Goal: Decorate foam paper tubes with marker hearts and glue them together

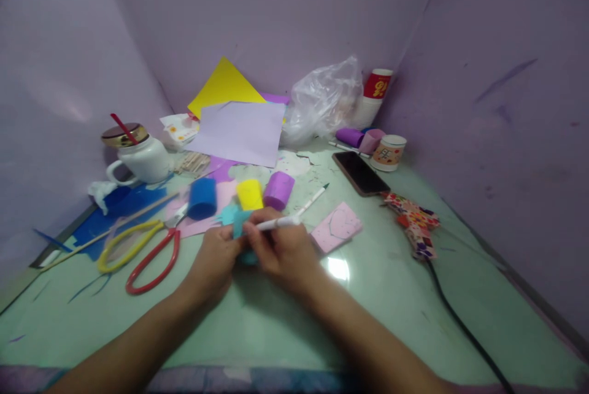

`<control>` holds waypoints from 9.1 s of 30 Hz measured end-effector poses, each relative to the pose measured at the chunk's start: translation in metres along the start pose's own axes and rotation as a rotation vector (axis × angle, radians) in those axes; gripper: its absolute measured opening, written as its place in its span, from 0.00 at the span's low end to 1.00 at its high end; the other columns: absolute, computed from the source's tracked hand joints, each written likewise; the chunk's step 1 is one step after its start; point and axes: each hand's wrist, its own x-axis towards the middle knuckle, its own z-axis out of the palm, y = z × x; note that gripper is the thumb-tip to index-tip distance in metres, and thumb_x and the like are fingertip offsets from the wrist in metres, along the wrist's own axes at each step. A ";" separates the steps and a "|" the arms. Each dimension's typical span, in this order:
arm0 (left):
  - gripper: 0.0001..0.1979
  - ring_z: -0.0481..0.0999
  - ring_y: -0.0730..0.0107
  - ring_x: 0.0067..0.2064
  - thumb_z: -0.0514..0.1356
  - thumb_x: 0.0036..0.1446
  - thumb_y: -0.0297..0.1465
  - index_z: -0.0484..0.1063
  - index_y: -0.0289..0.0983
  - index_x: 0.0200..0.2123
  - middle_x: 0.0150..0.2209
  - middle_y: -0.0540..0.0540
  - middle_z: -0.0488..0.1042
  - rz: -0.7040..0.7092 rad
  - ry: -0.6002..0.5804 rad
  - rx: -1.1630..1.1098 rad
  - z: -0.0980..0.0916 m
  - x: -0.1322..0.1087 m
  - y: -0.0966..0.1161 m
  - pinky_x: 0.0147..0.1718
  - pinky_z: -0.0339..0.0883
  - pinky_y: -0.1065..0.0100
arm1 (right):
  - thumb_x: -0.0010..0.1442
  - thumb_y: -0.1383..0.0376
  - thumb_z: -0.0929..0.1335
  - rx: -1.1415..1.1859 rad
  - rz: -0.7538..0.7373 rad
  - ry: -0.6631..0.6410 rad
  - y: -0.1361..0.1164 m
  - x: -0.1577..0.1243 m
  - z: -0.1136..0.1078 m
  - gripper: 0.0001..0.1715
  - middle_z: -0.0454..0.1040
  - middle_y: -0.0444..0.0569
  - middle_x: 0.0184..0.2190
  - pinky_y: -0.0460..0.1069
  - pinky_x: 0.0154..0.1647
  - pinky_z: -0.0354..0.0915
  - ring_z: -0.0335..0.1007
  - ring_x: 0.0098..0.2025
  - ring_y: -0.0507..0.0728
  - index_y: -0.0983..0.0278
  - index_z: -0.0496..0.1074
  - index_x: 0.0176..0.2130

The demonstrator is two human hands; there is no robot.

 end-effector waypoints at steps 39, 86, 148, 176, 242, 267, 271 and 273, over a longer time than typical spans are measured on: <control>0.11 0.68 0.73 0.18 0.69 0.33 0.32 0.76 0.32 0.23 0.18 0.49 0.74 -0.085 0.003 -0.042 -0.001 0.000 0.001 0.18 0.66 0.70 | 0.60 0.66 0.64 -0.086 0.082 0.104 0.006 0.003 -0.015 0.06 0.73 0.46 0.24 0.45 0.24 0.63 0.69 0.24 0.51 0.63 0.68 0.31; 0.15 0.68 0.71 0.18 0.69 0.29 0.31 0.73 0.32 0.24 0.18 0.50 0.72 -0.058 0.097 -0.110 -0.005 0.004 0.008 0.10 0.64 0.71 | 0.60 0.66 0.63 -0.094 0.055 0.114 0.008 0.000 -0.015 0.07 0.73 0.46 0.25 0.46 0.27 0.64 0.67 0.25 0.51 0.64 0.69 0.31; 0.09 0.68 0.72 0.19 0.70 0.30 0.28 0.76 0.33 0.20 0.19 0.49 0.74 -0.005 0.029 -0.199 0.002 -0.004 0.007 0.23 0.68 0.67 | 0.49 0.65 0.70 0.402 0.524 0.068 0.016 -0.005 -0.001 0.22 0.64 0.38 0.25 0.45 0.24 0.60 0.59 0.24 0.50 0.60 0.57 0.40; 0.04 0.61 0.75 0.17 0.65 0.32 0.28 0.73 0.34 0.13 0.13 0.50 0.66 0.019 -0.181 0.436 -0.025 0.012 0.029 0.18 0.53 0.72 | 0.62 0.54 0.63 0.498 0.389 0.222 -0.006 -0.005 -0.031 0.16 0.73 0.45 0.22 0.47 0.23 0.64 0.68 0.22 0.51 0.61 0.72 0.35; 0.06 0.55 0.78 0.17 0.58 0.30 0.23 0.65 0.35 0.08 0.10 0.56 0.57 -0.053 -0.300 0.545 -0.025 0.019 0.026 0.17 0.46 0.71 | 0.58 0.69 0.66 0.021 -0.043 -0.247 -0.008 -0.015 -0.008 0.07 0.70 0.43 0.20 0.42 0.21 0.59 0.61 0.20 0.46 0.67 0.72 0.29; 0.07 0.53 0.77 0.20 0.60 0.31 0.25 0.64 0.35 0.10 0.12 0.56 0.54 -0.039 -0.273 0.624 -0.025 0.017 0.029 0.19 0.44 0.69 | 0.57 0.68 0.67 0.055 0.050 -0.249 -0.011 -0.017 -0.015 0.08 0.67 0.42 0.17 0.42 0.17 0.53 0.56 0.17 0.45 0.67 0.72 0.27; 0.06 0.54 0.77 0.18 0.59 0.31 0.24 0.65 0.35 0.09 0.11 0.55 0.56 -0.068 -0.298 0.580 -0.024 0.016 0.029 0.18 0.45 0.70 | 0.58 0.68 0.66 0.046 -0.021 -0.248 -0.011 -0.016 -0.013 0.07 0.69 0.42 0.19 0.43 0.19 0.57 0.59 0.19 0.46 0.66 0.71 0.28; 0.07 0.54 0.77 0.18 0.59 0.31 0.24 0.65 0.36 0.09 0.10 0.56 0.56 -0.075 -0.301 0.570 -0.023 0.015 0.029 0.18 0.45 0.70 | 0.58 0.68 0.67 0.037 -0.064 -0.240 -0.010 -0.016 -0.011 0.05 0.71 0.43 0.21 0.43 0.20 0.58 0.61 0.19 0.46 0.66 0.71 0.30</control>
